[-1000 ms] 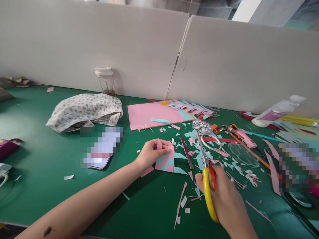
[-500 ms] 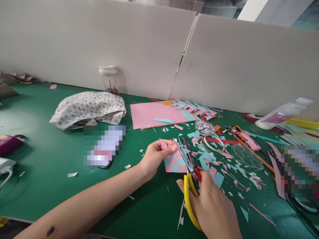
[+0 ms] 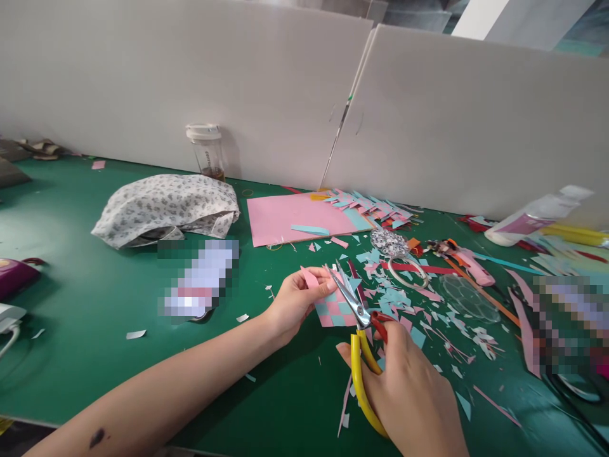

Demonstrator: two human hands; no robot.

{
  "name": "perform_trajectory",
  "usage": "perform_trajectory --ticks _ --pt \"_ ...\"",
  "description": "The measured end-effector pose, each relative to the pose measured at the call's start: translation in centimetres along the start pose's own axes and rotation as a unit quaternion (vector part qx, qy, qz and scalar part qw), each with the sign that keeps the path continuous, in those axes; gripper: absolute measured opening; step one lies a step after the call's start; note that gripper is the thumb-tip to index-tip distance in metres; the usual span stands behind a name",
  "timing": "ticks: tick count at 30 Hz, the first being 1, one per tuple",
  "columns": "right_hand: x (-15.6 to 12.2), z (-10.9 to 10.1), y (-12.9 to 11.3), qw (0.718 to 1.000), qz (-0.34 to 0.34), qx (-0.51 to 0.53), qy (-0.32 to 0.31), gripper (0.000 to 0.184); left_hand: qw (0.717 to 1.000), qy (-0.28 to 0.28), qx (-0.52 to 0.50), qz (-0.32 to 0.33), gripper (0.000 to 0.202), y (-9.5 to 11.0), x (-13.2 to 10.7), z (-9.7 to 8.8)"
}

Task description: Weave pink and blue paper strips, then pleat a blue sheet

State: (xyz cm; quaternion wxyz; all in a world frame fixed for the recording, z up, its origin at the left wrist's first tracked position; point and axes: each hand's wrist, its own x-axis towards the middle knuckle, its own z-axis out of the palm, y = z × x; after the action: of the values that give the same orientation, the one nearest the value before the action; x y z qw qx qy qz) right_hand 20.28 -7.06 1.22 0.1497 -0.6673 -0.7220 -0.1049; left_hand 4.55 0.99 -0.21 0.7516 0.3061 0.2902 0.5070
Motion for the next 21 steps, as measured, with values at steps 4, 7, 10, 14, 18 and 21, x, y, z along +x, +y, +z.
perform_trajectory --ticks 4,7,10,14,18,21 --pt "-0.05 0.05 0.15 1.0 0.0 0.0 -0.005 0.045 1.0 -0.005 -0.005 0.0 0.022 -0.06 -0.09 0.1" --pt "-0.18 0.1 0.26 1.0 0.001 0.003 -0.003 0.046 1.0 -0.004 -0.012 -0.01 0.024 -0.18 -0.12 0.06" --pt "-0.23 0.15 0.35 1.0 0.0 0.003 -0.003 0.044 1.0 -0.002 -0.014 -0.018 0.026 -0.32 -0.12 -0.04" --pt "-0.06 0.18 0.44 1.0 -0.004 -0.01 -0.004 0.042 1.0 -0.004 -0.012 -0.022 0.025 -0.48 -0.09 -0.15" --pt "0.15 0.18 0.54 1.0 -0.011 -0.022 0.003 0.042 1.0 -0.009 -0.014 -0.019 0.023 -0.55 -0.1 -0.22" --pt "0.2 0.16 0.64 1.0 -0.017 -0.019 0.008 0.043 1.0 -0.011 -0.016 -0.018 0.022 -0.63 -0.1 -0.28"
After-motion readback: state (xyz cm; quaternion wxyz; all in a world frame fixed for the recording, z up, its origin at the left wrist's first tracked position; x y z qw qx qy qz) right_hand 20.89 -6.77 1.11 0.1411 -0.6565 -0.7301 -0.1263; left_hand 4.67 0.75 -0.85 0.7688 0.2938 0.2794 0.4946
